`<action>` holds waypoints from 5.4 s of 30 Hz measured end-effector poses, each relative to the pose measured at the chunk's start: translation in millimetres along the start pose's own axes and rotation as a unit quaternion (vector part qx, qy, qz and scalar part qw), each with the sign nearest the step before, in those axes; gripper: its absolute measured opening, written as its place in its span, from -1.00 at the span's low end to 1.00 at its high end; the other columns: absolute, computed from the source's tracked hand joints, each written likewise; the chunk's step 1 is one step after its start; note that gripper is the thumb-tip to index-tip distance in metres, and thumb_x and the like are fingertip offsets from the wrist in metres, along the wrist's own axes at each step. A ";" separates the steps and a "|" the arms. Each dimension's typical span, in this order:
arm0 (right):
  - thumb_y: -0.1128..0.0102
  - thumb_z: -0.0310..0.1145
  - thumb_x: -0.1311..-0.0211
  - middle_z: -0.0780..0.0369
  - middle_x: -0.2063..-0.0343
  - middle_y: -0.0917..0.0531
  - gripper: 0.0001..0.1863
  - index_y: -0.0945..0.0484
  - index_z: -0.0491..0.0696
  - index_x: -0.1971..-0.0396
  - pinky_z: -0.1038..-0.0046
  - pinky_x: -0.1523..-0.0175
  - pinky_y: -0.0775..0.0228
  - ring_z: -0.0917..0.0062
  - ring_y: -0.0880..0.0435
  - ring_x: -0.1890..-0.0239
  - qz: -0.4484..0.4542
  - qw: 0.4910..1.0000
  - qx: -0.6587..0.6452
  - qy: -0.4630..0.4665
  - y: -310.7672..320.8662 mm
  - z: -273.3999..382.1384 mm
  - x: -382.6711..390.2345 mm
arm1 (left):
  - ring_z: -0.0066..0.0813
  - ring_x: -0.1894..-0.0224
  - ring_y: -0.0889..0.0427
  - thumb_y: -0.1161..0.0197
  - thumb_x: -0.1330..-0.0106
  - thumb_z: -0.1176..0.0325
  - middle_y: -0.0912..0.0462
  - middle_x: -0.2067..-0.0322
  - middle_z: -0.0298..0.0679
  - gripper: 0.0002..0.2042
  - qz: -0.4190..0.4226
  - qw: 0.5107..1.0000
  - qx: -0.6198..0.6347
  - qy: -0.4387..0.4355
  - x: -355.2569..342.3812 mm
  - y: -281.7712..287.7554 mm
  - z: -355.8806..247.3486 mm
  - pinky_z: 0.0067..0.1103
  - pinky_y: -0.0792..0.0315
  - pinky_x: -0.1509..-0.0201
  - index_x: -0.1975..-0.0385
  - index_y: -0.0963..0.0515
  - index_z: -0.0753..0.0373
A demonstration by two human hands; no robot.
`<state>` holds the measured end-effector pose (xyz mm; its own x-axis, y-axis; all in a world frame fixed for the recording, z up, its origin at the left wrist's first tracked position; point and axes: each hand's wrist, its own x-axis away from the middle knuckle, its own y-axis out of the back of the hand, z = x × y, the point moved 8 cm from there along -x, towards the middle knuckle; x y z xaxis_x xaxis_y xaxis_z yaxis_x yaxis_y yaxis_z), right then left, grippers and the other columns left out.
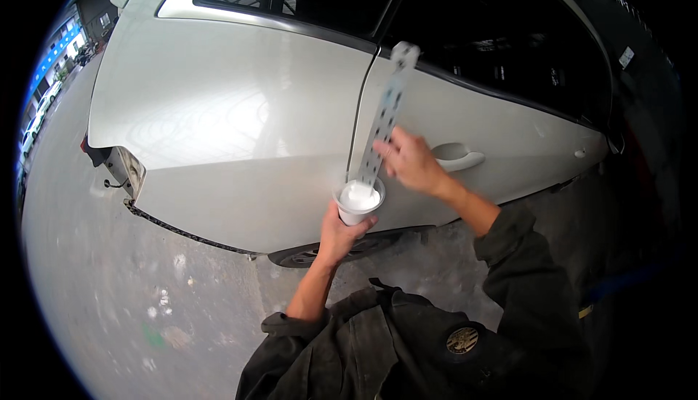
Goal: The person mixes white paint in a cup using a metal stirrer, then walks to a white car and repeatedly dips the stirrer into the paint while holding it against the car's rear bumper and side. The person returns to the workbench and places the cup down.
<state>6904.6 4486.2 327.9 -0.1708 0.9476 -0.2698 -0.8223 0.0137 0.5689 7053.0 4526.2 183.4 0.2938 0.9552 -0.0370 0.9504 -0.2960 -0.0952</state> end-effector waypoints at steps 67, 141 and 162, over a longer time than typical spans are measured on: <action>-0.09 -0.28 -0.43 0.29 0.51 -0.66 -0.77 -0.58 -0.14 0.29 0.59 0.38 -0.43 0.64 -0.60 0.52 0.415 0.903 -0.107 0.035 -537.9 278.5 -82.7 | -0.34 -0.16 -0.50 -0.68 0.28 0.40 -0.51 -0.11 -0.19 -0.06 -0.367 0.928 -0.063 -0.009 323.4 535.4 -24.7 -0.43 -0.36 -0.26 -0.24 -0.32 0.27; 0.05 0.22 -0.30 0.23 -0.45 -0.10 -0.25 -0.31 0.01 -0.33 0.03 -0.56 0.27 0.30 0.07 -0.53 0.211 0.593 0.738 0.243 -872.4 296.4 -303.5 | -0.37 -0.03 -0.58 -0.61 0.17 0.51 -0.60 0.02 -0.21 -0.25 -0.119 0.988 0.002 0.098 235.2 1098.0 50.3 -0.43 -0.46 -0.14 -0.11 -0.37 0.25; -0.30 -0.21 -0.19 0.22 0.17 -0.67 -0.78 -0.66 -0.04 0.31 0.34 0.00 -0.50 0.40 -0.63 0.09 0.088 0.956 0.272 0.066 -941.7 255.7 -176.2 | -0.33 -0.04 -0.50 -0.49 0.17 0.46 -0.52 0.00 -0.21 -0.37 -0.026 0.992 -0.049 0.112 239.6 1105.1 50.6 -0.36 -0.43 -0.12 -0.03 -0.46 0.25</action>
<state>7847.8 4387.9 38.4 -0.3766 0.9025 -0.2087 -0.3762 0.0569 0.9248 8168.5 4427.6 19.0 0.2488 0.9499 0.1890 0.9671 -0.2545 0.0058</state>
